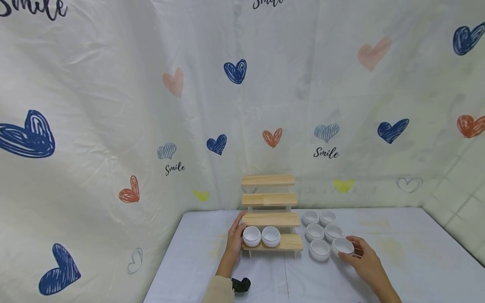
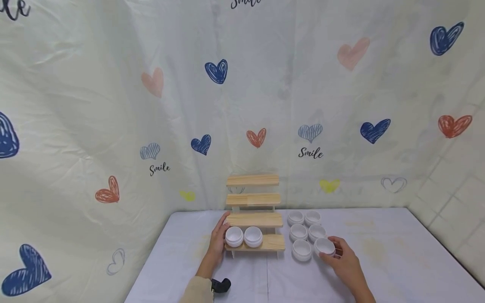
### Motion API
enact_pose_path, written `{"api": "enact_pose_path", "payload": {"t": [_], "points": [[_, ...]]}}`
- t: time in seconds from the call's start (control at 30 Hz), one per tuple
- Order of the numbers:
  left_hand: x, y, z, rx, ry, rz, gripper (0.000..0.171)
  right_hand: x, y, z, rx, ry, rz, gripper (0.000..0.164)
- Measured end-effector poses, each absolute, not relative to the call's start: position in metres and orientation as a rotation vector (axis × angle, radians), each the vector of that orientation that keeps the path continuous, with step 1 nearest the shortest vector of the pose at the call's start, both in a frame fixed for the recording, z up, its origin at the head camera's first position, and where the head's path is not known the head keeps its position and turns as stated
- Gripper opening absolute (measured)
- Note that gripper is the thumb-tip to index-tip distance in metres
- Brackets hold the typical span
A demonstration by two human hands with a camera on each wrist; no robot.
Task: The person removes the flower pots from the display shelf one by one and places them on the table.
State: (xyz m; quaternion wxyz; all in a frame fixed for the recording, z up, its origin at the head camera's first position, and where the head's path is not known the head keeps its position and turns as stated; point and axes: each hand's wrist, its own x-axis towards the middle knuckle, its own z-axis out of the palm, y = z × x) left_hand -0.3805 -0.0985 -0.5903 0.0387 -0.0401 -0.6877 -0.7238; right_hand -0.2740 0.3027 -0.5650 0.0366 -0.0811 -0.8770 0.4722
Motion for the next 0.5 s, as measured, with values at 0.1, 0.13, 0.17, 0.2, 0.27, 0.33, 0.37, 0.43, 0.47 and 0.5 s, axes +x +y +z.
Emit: {"api": "enact_pose_path", "payload": {"t": [0.1, 0.13, 0.17, 0.2, 0.27, 0.33, 0.37, 0.43, 0.47, 0.5], "points": [[-0.3807, -0.0975, -0.5905, -0.115, -2.110, -2.218, 0.048, -0.2753, 0.3040, -0.5673, -0.251, -2.706, 1.449, 0.085], [-0.3806, -0.0971, -0.5905, -0.114, -2.108, -2.220, 0.048, -0.2753, 0.3042, -0.5677, -0.249, -2.708, 1.454, 0.085], [-0.3808, -0.0969, -0.5908, -0.117, -2.108, -2.218, 0.048, -0.2753, 0.3041, -0.5683, -0.249, -2.712, 1.450, 0.085], [-0.3811, -0.0968, -0.5909, -0.119, -2.106, -2.220, 0.048, -0.2751, 0.3041, -0.5685, -0.241, -2.711, 1.453, 0.084], [-0.3818, -0.0969, -0.5910, -0.123, -2.100, -2.230, 0.049, -0.2746, 0.3037, -0.5691, -0.226, -2.712, 1.450, 0.082], [-0.3825, -0.0972, -0.5907, -0.123, -2.093, -2.239, 0.049, -0.2742, 0.3032, -0.5697, -0.213, -2.712, 1.443, 0.081], [-0.3829, -0.0974, -0.5907, -0.125, -2.097, -2.234, 0.050, -0.2741, 0.3029, -0.5700, -0.207, -2.713, 1.439, 0.080], [-0.3833, -0.0978, -0.5909, -0.122, -2.098, -2.234, 0.049, -0.2744, 0.3027, -0.5712, -0.198, -2.713, 1.431, 0.080], [-0.3834, -0.0978, -0.5909, -0.117, -2.096, -2.235, 0.049, -0.2747, 0.3027, -0.5719, -0.195, -2.715, 1.425, 0.080], [-0.3835, -0.0977, -0.5911, -0.114, -2.097, -2.235, 0.048, -0.2747, 0.3027, -0.5726, -0.189, -2.716, 1.420, 0.080]]}}
